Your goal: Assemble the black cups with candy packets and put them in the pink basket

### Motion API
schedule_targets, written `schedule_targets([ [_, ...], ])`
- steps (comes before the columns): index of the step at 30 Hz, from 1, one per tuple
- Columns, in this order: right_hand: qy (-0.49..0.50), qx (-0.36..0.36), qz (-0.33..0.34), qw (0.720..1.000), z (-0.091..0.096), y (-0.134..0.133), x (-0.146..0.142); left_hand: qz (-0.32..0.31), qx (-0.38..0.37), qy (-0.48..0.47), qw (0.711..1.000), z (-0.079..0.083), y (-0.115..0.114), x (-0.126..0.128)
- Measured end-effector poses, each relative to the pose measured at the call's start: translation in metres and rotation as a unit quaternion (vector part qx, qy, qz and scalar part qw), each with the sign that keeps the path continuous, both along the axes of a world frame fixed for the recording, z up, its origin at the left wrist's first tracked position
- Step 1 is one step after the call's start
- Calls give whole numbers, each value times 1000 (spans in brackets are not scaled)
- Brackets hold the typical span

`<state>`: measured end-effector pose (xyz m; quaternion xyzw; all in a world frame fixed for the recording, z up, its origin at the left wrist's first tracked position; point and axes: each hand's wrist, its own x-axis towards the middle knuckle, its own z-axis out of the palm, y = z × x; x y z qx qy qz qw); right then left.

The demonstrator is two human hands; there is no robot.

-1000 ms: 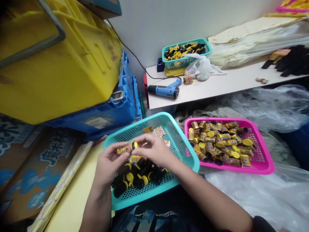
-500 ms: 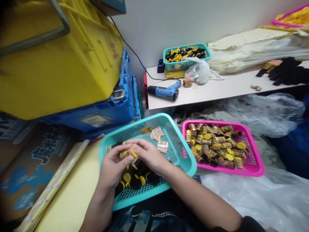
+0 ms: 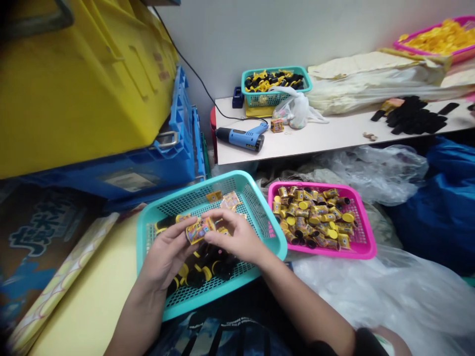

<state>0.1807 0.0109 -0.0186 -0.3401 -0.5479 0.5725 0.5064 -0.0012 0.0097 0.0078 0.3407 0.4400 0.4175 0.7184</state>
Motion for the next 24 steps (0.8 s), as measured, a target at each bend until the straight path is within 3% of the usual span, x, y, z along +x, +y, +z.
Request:
schedule_targets([
  [5,61,-22,11,998,-4,2,-3,40,-34,-10,999,0,4,4],
  [12,49,-28,-6,998,-3,2,-4,68,-52,-6,996,-2,4,8],
  [16,-4,4,-29,1000,2,0,6,29,-24,20,999,-5,4,8],
  [18,-49,31,-95,994,7,-4,30,7,10,48,999,-5,5,3],
  [20,-96,39,-210,972,11,-10,69,11,46,88,995,-5,7,-8],
  [22,-176,15,-330,927,13,-16,114,32,72,131,988,-5,10,-23],
  [24,-329,-44,-372,867,10,-15,150,53,89,172,980,-6,13,-37],
])
